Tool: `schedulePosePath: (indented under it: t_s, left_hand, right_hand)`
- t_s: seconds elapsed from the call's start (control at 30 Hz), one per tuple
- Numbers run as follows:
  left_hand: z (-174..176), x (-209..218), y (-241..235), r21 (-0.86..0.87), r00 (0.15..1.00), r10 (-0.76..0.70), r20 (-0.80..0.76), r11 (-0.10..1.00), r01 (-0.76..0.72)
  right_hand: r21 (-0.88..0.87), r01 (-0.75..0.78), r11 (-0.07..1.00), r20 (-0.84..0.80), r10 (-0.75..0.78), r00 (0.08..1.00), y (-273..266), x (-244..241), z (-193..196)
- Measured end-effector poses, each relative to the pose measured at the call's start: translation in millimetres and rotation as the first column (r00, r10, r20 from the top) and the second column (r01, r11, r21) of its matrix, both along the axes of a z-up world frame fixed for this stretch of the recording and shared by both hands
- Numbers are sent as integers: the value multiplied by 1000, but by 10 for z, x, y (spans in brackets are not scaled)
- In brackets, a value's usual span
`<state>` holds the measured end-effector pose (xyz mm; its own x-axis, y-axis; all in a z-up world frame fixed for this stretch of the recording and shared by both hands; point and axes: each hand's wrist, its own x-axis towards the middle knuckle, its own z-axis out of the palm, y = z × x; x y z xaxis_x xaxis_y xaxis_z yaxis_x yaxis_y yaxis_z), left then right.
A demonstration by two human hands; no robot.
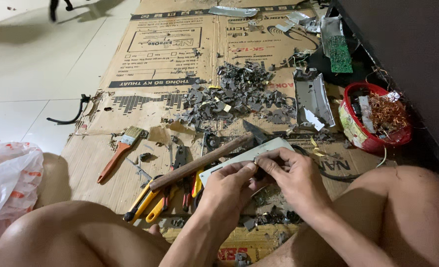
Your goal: The person uses a hammer to break apart a white electronic device on a cardboard sheet, then extracts copper wire from the debris by hand.
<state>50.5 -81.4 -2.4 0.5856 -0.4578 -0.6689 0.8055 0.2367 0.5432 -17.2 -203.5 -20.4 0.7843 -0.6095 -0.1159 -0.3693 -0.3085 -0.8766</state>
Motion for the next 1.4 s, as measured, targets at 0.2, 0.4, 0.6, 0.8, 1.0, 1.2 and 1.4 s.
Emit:
schedulePosePath:
  t_s: [0.2,0.4,0.6,0.8,1.0,1.2,1.4]
  left_hand:
    - [-146,25,160,-152,961,-250,121,952,267]
    - [-233,112,169,-94,917,-355,182,922,375]
    - [-301,96,120,-82,934,-327,143,937,340]
    - [-346,64,64,-123,994,-107,-13,987,105]
    - [-79,50,68,405,898,-421,127,849,341]
    - [-524,681,51,976,247,-959,138,89,-198]
    - [-1598,1409,240,986,59,-998,-32,-41,-163]
  right_hand:
    - [244,-104,964,128,74,989,-129,-38,-219]
    - [286,-102,953,194,47,980,-110,-70,-203]
    - [228,-82,970,152,47,987,-175,-78,-279]
    - [622,160,767,-176,-63,982,64,6,302]
    - [532,52,845,-175,50,983,-78,21,-125]
    - [-138,-101,985,-349,47,936,-393,170,-476]
    - [-407,-178,896,-327,39,944,-864,378,-988]
